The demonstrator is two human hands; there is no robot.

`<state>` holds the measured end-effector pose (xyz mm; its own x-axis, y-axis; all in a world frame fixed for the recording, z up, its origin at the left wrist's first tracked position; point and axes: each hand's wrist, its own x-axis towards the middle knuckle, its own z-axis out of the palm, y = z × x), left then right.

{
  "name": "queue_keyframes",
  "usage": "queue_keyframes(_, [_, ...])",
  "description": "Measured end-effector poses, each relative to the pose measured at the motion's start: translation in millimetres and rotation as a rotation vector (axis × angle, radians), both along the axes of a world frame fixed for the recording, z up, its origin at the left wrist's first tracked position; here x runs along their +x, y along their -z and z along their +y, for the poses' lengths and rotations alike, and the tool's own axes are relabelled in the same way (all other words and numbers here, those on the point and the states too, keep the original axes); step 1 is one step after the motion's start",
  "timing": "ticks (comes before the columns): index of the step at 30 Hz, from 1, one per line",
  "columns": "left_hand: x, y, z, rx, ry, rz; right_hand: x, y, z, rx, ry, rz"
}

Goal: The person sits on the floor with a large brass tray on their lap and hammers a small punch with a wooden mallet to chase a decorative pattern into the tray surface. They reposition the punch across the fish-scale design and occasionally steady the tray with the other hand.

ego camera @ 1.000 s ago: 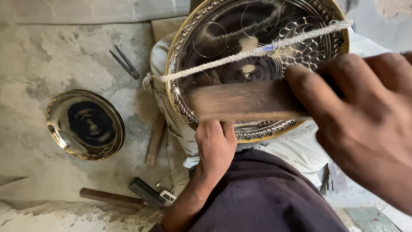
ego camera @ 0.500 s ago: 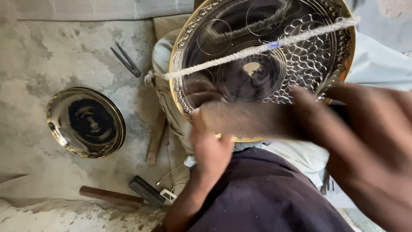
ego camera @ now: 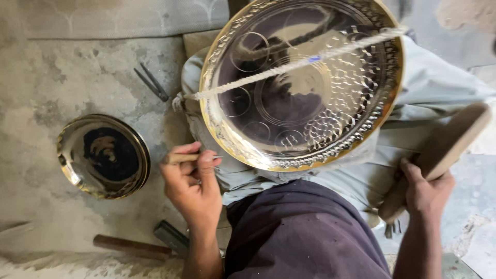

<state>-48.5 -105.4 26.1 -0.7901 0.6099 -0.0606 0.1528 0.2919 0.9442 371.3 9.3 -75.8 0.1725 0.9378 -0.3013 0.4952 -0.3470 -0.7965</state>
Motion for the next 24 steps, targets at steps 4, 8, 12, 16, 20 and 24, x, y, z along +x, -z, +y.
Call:
queue_keyframes(4, [25.6,4.7,11.1,0.111,0.145,-0.019,10.1,7.6,2.2,-0.049,0.026,0.038])
queue_keyframes(8, [55.8,20.9,42.6,0.199,0.214,-0.110,0.3,-2.1,17.8,-0.023,-0.063,-0.082])
queue_keyframes(12, [66.0,31.7,57.3,0.100,0.183,0.004,-25.7,-29.7,19.4,-0.147,-0.020,-0.078])
queue_keyframes(16, [69.4,33.8,59.4,0.018,0.126,0.118,-52.8,-77.6,27.7,-0.127,-0.076,0.024])
queue_keyframes(20, [70.1,37.0,60.4,-0.004,0.107,0.210,-103.1,-132.3,48.3,0.051,-0.296,-0.048])
queue_keyframes(24, [71.8,46.3,59.2,-0.007,0.083,0.283,-170.5,-185.0,65.2,0.288,-0.585,-0.104])
